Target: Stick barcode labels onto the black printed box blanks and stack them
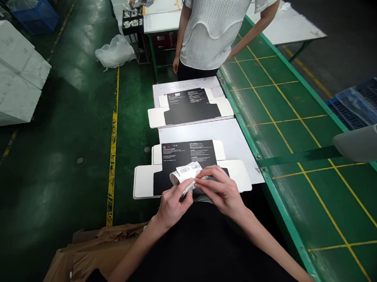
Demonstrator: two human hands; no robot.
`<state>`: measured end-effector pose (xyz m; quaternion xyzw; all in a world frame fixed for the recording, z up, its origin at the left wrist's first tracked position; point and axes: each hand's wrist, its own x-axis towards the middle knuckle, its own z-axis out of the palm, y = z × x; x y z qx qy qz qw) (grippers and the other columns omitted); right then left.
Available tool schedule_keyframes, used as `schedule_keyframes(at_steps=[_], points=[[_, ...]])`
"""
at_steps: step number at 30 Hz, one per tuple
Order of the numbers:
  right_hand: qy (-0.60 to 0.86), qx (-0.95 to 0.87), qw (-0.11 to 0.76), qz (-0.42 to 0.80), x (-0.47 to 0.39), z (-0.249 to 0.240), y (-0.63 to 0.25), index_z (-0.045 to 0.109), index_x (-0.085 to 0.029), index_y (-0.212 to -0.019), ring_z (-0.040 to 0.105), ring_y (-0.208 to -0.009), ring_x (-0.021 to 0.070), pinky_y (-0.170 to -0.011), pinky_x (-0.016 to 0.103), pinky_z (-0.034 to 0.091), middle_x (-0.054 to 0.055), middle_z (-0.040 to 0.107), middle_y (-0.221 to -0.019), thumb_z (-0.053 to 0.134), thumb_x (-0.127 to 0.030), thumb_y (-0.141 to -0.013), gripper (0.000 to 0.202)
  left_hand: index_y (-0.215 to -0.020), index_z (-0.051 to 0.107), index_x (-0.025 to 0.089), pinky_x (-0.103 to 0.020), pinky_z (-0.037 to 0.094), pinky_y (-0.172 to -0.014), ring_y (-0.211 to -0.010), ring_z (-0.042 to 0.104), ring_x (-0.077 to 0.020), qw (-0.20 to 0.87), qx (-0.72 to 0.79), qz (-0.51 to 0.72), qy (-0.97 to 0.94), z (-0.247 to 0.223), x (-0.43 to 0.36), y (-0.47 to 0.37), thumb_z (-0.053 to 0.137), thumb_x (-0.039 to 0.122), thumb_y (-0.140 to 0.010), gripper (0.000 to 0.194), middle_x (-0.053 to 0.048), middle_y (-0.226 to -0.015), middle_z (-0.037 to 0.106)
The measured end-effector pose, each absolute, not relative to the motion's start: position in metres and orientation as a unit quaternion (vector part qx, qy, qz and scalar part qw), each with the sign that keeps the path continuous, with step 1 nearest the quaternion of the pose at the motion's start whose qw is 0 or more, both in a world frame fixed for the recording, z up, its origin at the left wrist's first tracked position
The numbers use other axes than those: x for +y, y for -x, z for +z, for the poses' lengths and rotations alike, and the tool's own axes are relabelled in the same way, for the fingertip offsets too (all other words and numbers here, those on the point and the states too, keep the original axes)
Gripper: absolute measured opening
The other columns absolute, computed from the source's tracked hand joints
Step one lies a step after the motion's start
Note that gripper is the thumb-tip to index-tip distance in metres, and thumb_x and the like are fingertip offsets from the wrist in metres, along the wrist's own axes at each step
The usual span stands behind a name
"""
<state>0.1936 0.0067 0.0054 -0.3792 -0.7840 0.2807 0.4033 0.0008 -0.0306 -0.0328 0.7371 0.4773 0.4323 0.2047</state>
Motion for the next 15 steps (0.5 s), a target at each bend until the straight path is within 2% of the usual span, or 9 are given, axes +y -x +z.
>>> schedule_keyframes(at_steps=[10,15], points=[[0.411,-0.782,0.374,0.284,0.012,0.007,-0.188,0.07,-0.024,-0.103,0.06,-0.098,0.0225,-0.082,0.04,0.055,0.007,0.067,-0.102,0.064,-0.011,-0.093,0.017,-0.127,0.063,0.017,-0.025,0.062,-0.089,-0.095,0.077,-0.0185,0.219,0.516,0.406,-0.722,-0.031,-0.028,-0.003,0.06,0.013,-0.093,0.034,-0.009,-0.11,0.078],[0.418,-0.783,0.381,0.259,0.013,0.002,-0.18,0.066,-0.022,-0.102,0.059,-0.094,0.0226,-0.079,0.04,0.055,0.007,0.066,-0.098,0.063,-0.011,-0.093,0.014,-0.127,0.063,0.017,-0.025,0.062,-0.088,-0.094,0.077,-0.0186,0.227,0.534,0.394,-0.713,-0.033,-0.027,0.0,0.059,0.016,-0.095,0.032,-0.009,-0.11,0.078]])
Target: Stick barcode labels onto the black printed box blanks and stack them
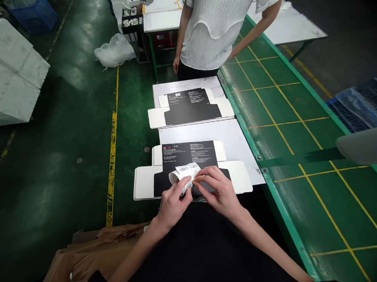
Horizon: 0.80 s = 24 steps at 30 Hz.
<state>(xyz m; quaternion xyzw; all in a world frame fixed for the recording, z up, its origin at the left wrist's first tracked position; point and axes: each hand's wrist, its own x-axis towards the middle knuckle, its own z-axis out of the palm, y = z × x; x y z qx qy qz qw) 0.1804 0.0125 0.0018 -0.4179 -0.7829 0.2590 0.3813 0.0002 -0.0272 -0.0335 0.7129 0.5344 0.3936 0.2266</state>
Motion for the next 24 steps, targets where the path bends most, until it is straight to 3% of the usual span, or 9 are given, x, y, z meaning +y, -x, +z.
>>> schedule_keyframes(at_steps=[7,12,15,24], points=[[0.417,-0.803,0.38,0.192,0.011,-0.015,-0.171,0.062,-0.021,-0.103,0.058,-0.092,0.0236,-0.08,0.042,0.053,0.009,0.066,-0.098,0.061,-0.009,-0.092,0.017,-0.13,0.062,0.02,-0.025,0.06,-0.087,-0.097,0.075,-0.0173,0.314,0.569,0.381,-0.658,-0.034,-0.025,0.0,0.055,0.018,-0.096,0.034,-0.007,-0.115,0.076],[0.395,-0.814,0.389,0.175,0.015,-0.031,-0.169,0.061,-0.021,-0.101,0.057,-0.091,0.0238,-0.078,0.042,0.052,0.009,0.067,-0.097,0.061,-0.01,-0.091,0.015,-0.129,0.061,0.022,-0.021,0.056,-0.062,-0.062,0.065,-0.0116,0.439,0.608,0.35,-0.561,-0.037,-0.023,-0.001,0.057,0.026,-0.095,0.035,0.0,-0.084,0.072],[0.377,-0.811,0.397,0.206,0.021,-0.037,-0.171,0.06,-0.021,-0.1,0.057,-0.088,0.0226,-0.074,0.039,0.052,0.009,0.066,-0.095,0.06,-0.011,-0.091,0.013,-0.129,0.059,0.021,-0.021,0.055,-0.062,-0.065,0.064,-0.0119,0.503,0.609,0.35,-0.504,-0.037,-0.02,-0.004,0.064,0.028,-0.09,0.04,0.001,-0.082,0.069],[0.365,-0.754,0.431,0.336,0.044,-0.056,-0.171,0.06,-0.022,-0.095,0.06,-0.078,0.0181,-0.07,0.033,0.053,0.005,0.066,-0.088,0.057,-0.013,-0.095,0.009,-0.126,0.06,0.021,-0.02,0.052,-0.059,-0.059,0.06,-0.01,0.482,0.666,0.305,-0.481,-0.03,0.0,-0.013,0.064,0.02,-0.082,0.043,0.002,-0.08,0.067]])
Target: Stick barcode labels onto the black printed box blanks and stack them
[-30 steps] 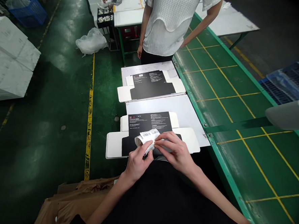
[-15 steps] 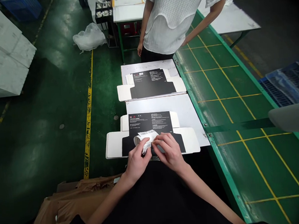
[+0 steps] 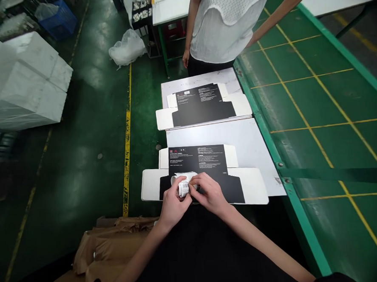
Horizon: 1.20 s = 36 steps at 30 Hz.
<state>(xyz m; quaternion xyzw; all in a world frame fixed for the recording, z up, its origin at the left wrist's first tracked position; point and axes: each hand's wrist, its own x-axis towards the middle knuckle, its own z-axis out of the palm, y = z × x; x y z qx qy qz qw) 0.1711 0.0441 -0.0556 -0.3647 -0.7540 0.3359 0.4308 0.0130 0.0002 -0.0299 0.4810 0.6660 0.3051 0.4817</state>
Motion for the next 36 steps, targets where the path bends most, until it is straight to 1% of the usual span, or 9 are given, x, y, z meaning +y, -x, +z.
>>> schedule_keyframes(at_steps=[8,11,14,17,20,24,27,30,36], points=[[0.467,-0.616,0.413,0.482,0.056,-0.074,-0.158,0.065,-0.021,-0.103,0.066,-0.073,0.0161,-0.07,0.03,0.057,0.002,0.07,-0.085,0.067,-0.022,-0.091,0.011,-0.126,0.061,0.021,-0.02,0.051,-0.06,-0.06,0.061,-0.0103,0.38,0.727,0.285,-0.495,-0.039,0.011,-0.018,0.06,0.017,-0.083,0.043,0.001,-0.083,0.071],[0.448,-0.655,0.421,0.439,0.056,-0.076,-0.155,0.065,-0.021,-0.097,0.066,-0.076,0.0174,-0.071,0.031,0.057,0.004,0.07,-0.087,0.062,-0.02,-0.095,0.004,-0.125,0.062,0.021,-0.02,0.051,-0.06,-0.062,0.062,-0.0106,0.37,0.736,0.29,-0.487,-0.046,0.012,-0.018,0.06,0.019,-0.085,0.04,0.0,-0.085,0.071],[0.385,-0.724,0.432,0.375,0.049,-0.073,-0.154,0.064,-0.022,-0.101,0.066,-0.084,0.0199,-0.075,0.035,0.057,0.006,0.071,-0.092,0.055,-0.015,-0.097,0.012,-0.122,0.063,0.021,-0.021,0.054,-0.064,-0.069,0.067,-0.0124,0.377,0.739,0.305,-0.468,-0.059,0.014,-0.013,0.062,0.019,-0.085,0.037,-0.001,-0.091,0.073],[0.377,-0.721,0.446,0.372,0.048,-0.071,-0.153,0.064,-0.023,-0.102,0.067,-0.088,0.0205,-0.078,0.036,0.058,0.007,0.071,-0.095,0.056,-0.015,-0.097,0.013,-0.121,0.062,0.02,-0.026,0.06,-0.073,-0.083,0.072,-0.0161,0.437,0.721,0.354,-0.405,-0.08,0.016,0.0,0.065,0.017,-0.081,0.041,-0.005,-0.102,0.074],[0.496,-0.606,0.45,0.429,0.071,-0.089,-0.15,0.064,-0.023,-0.096,0.067,-0.08,0.0192,-0.074,0.036,0.059,0.007,0.071,-0.089,0.064,-0.028,-0.094,0.006,-0.124,0.057,0.017,-0.033,0.065,-0.078,-0.089,0.075,-0.0199,0.541,0.684,0.4,-0.282,-0.102,0.013,0.023,0.066,0.023,-0.081,0.045,-0.01,-0.112,0.073],[0.598,-0.444,0.412,0.525,0.132,-0.156,-0.14,0.065,-0.019,-0.091,0.068,-0.073,0.0195,-0.073,0.037,0.06,0.006,0.072,-0.081,0.083,-0.052,-0.071,0.043,-0.126,0.053,0.017,-0.036,0.067,-0.078,-0.083,0.077,-0.0203,0.627,0.663,0.349,-0.214,-0.12,-0.006,0.053,0.069,0.033,-0.081,0.05,-0.011,-0.115,0.071],[0.635,-0.401,0.366,0.55,0.167,-0.205,-0.131,0.07,-0.016,-0.089,0.067,-0.071,0.0198,-0.074,0.037,0.057,0.007,0.072,-0.077,0.084,-0.061,-0.059,0.056,-0.124,0.054,0.017,-0.035,0.066,-0.08,-0.09,0.076,-0.0219,0.648,0.661,0.312,-0.214,-0.121,-0.027,0.068,0.069,0.034,-0.08,0.049,-0.011,-0.118,0.069],[0.654,-0.419,0.315,0.545,0.18,-0.228,-0.127,0.075,-0.014,-0.087,0.063,-0.067,0.0188,-0.071,0.035,0.053,0.006,0.072,-0.074,0.083,-0.059,-0.059,0.053,-0.123,0.054,0.018,-0.035,0.066,-0.081,-0.097,0.075,-0.0233,0.662,0.66,0.295,-0.198,-0.12,-0.045,0.079,0.068,0.032,-0.08,0.048,-0.01,-0.118,0.068],[0.673,-0.488,0.266,0.489,0.188,-0.224,-0.125,0.074,-0.017,-0.078,0.057,-0.066,0.0163,-0.067,0.032,0.045,0.003,0.068,-0.071,0.081,-0.05,-0.067,0.035,-0.125,0.056,0.02,-0.031,0.064,-0.08,-0.094,0.073,-0.0213,0.69,0.636,0.259,-0.228,-0.131,-0.043,0.093,0.063,0.026,-0.085,0.041,-0.007,-0.11,0.07]])
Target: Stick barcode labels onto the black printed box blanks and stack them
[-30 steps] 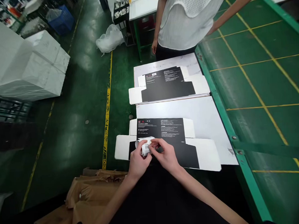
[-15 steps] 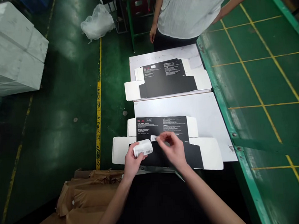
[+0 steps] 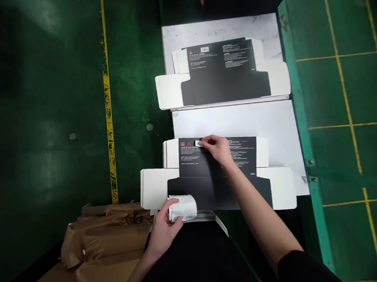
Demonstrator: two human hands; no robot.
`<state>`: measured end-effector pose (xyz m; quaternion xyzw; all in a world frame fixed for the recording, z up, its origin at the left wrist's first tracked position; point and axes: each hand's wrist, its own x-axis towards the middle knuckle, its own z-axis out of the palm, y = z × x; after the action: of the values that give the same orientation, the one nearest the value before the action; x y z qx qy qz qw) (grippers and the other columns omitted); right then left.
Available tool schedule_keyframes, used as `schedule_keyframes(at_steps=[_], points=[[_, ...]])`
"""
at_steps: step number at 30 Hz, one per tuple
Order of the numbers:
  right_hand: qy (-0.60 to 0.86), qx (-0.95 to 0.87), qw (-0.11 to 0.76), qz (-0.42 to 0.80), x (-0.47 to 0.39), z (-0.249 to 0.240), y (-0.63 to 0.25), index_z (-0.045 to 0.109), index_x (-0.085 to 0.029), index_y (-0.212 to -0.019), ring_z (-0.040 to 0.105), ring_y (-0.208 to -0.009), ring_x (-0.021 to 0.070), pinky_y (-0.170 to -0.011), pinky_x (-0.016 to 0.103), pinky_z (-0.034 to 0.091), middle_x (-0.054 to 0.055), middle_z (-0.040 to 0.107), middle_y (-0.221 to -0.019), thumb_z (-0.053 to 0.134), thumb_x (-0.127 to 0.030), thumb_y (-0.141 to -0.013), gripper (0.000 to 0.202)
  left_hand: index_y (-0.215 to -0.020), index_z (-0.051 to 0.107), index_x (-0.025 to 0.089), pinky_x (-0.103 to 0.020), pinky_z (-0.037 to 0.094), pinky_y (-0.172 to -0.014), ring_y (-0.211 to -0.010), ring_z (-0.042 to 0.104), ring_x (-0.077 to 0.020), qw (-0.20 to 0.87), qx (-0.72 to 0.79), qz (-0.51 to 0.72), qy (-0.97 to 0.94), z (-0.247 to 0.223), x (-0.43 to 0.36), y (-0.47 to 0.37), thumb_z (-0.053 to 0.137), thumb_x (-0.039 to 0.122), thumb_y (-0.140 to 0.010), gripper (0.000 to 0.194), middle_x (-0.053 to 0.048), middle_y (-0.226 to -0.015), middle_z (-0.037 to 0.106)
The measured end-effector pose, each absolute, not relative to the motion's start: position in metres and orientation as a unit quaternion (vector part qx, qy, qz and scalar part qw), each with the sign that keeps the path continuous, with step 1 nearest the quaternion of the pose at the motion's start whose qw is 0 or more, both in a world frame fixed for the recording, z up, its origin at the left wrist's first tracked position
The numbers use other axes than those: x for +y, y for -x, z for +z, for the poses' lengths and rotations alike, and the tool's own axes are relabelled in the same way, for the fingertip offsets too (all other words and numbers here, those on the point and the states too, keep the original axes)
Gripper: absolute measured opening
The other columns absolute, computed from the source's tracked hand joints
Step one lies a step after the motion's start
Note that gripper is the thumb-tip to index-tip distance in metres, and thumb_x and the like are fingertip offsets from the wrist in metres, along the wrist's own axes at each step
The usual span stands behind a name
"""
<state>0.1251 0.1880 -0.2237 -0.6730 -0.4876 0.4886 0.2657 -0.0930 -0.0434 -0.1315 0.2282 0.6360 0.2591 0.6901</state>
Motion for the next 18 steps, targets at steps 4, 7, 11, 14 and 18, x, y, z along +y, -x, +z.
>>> schedule_keyframes(at_steps=[4,7,11,14,18], points=[[0.676,-0.506,0.257,0.47,0.192,-0.221,-0.122,0.07,-0.018,-0.074,0.056,-0.065,0.0156,-0.066,0.031,0.045,0.002,0.066,-0.07,0.081,-0.05,-0.067,0.034,-0.125,0.058,0.021,-0.027,0.063,-0.076,-0.089,0.072,-0.0189,0.708,0.606,0.254,-0.258,-0.14,-0.021,0.09,0.063,0.023,-0.085,0.04,-0.005,-0.103,0.071],[0.674,-0.516,0.261,0.459,0.191,-0.22,-0.12,0.069,-0.019,-0.073,0.056,-0.065,0.0155,-0.066,0.031,0.045,0.001,0.065,-0.07,0.081,-0.049,-0.07,0.032,-0.125,0.059,0.022,-0.026,0.063,-0.074,-0.084,0.071,-0.0175,0.713,0.596,0.257,-0.266,-0.142,-0.013,0.085,0.063,0.021,-0.086,0.04,-0.004,-0.098,0.071],[0.673,-0.527,0.261,0.449,0.189,-0.218,-0.119,0.068,-0.019,-0.075,0.055,-0.064,0.0148,-0.067,0.031,0.045,0.0,0.064,-0.069,0.08,-0.045,-0.072,0.028,-0.126,0.06,0.024,-0.025,0.062,-0.071,-0.081,0.069,-0.0169,0.723,0.592,0.239,-0.263,-0.141,-0.018,0.081,0.062,0.019,-0.086,0.04,-0.003,-0.093,0.069],[0.675,-0.539,0.251,0.437,0.189,-0.217,-0.118,0.067,-0.02,-0.075,0.055,-0.063,0.0152,-0.066,0.031,0.046,0.0,0.063,-0.067,0.079,-0.046,-0.073,0.028,-0.125,0.061,0.024,-0.025,0.061,-0.071,-0.076,0.068,-0.0153,0.727,0.597,0.219,-0.26,-0.14,-0.022,0.079,0.061,0.018,-0.087,0.039,-0.002,-0.092,0.07],[0.679,-0.54,0.25,0.429,0.189,-0.217,-0.116,0.067,-0.02,-0.076,0.056,-0.064,0.0155,-0.067,0.031,0.047,0.0,0.064,-0.069,0.078,-0.046,-0.074,0.028,-0.126,0.06,0.025,-0.025,0.061,-0.071,-0.079,0.068,-0.0163,0.723,0.598,0.222,-0.264,-0.141,-0.021,0.079,0.062,0.018,-0.087,0.04,-0.002,-0.092,0.068]])
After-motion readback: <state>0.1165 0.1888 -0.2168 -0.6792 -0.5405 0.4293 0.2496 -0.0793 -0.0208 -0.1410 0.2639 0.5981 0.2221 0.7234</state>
